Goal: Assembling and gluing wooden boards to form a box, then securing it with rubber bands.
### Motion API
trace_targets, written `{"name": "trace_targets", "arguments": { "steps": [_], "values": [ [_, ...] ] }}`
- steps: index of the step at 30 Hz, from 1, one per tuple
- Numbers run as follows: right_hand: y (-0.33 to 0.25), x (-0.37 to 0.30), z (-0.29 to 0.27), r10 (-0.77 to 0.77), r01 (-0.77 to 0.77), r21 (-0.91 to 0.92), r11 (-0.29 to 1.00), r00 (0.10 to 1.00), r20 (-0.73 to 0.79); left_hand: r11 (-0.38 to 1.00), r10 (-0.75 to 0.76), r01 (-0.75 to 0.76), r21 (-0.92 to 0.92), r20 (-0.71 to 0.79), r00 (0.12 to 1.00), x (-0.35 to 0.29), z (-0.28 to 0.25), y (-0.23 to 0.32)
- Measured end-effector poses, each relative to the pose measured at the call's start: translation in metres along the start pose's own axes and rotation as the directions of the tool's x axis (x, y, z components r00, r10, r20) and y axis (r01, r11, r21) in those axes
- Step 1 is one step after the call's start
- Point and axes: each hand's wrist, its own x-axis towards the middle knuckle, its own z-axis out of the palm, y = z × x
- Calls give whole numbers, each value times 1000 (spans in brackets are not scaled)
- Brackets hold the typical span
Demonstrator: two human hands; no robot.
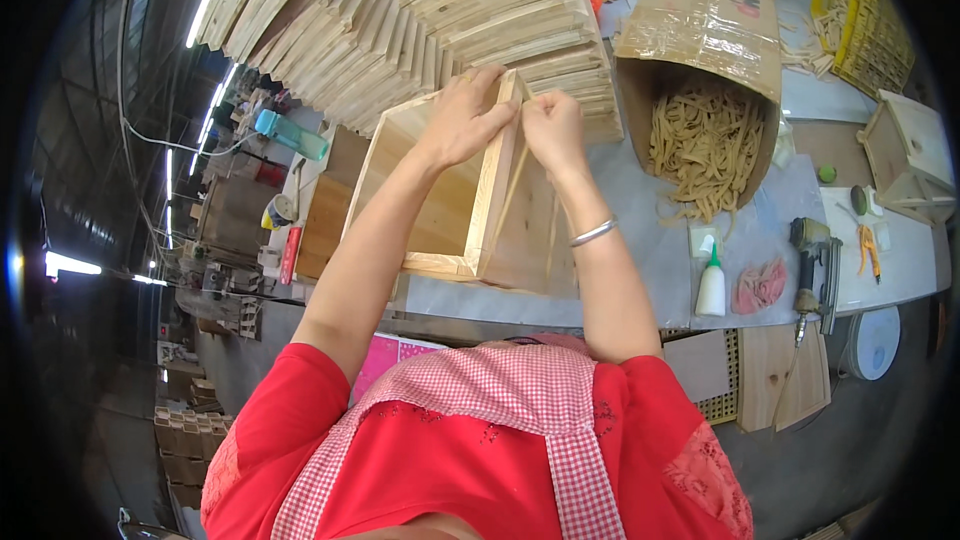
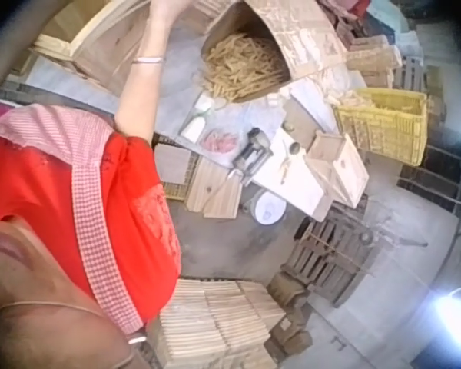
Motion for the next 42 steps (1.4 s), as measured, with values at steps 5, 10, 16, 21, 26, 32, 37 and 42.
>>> {"name": "trace_targets", "arguments": {
  "steps": [5, 10, 16, 21, 26, 32, 37, 42],
  "values": [
    [4, 14, 6, -65, 64, -19, 998, 998, -1, 1000, 22, -22, -13, 3, 1000, -2, 1, -2],
    [5, 33, 8, -241, 220, -183, 958, 965, -103, 1000, 16, -16, -6, 4, 1000, -2, -1, 2],
    [12, 42, 15, -248, 246, -81, 966, 969, -12, 1000, 4, -4, 14, 20, 1000, 0, 0, 2],
    [9, 34, 13, -218, 220, -80, 972, 975, 34, 1000, 0, 0, 23, 13, 1000, -3, -4, -1],
    [-7, 14, -7, -260, 291, -204, 935, 951, 166, 998, 62, -62, 29, -4, 998, -3, 3, -14],
    [-57, -50, -22, -78, 167, -426, 889, 973, 219, 988, -98, 95, -119, -24, 995, -20, -76, -98],
    [-67, -85, -7, -47, 241, -484, 841, 925, 378, 433, -465, 599, -674, 402, 789, -96, -85, -176],
    [-66, -56, -5, -8, 231, -490, 841, 910, 415, 277, -562, 468, -839, 253, 787, -122, -44, -158]
  ]
}}
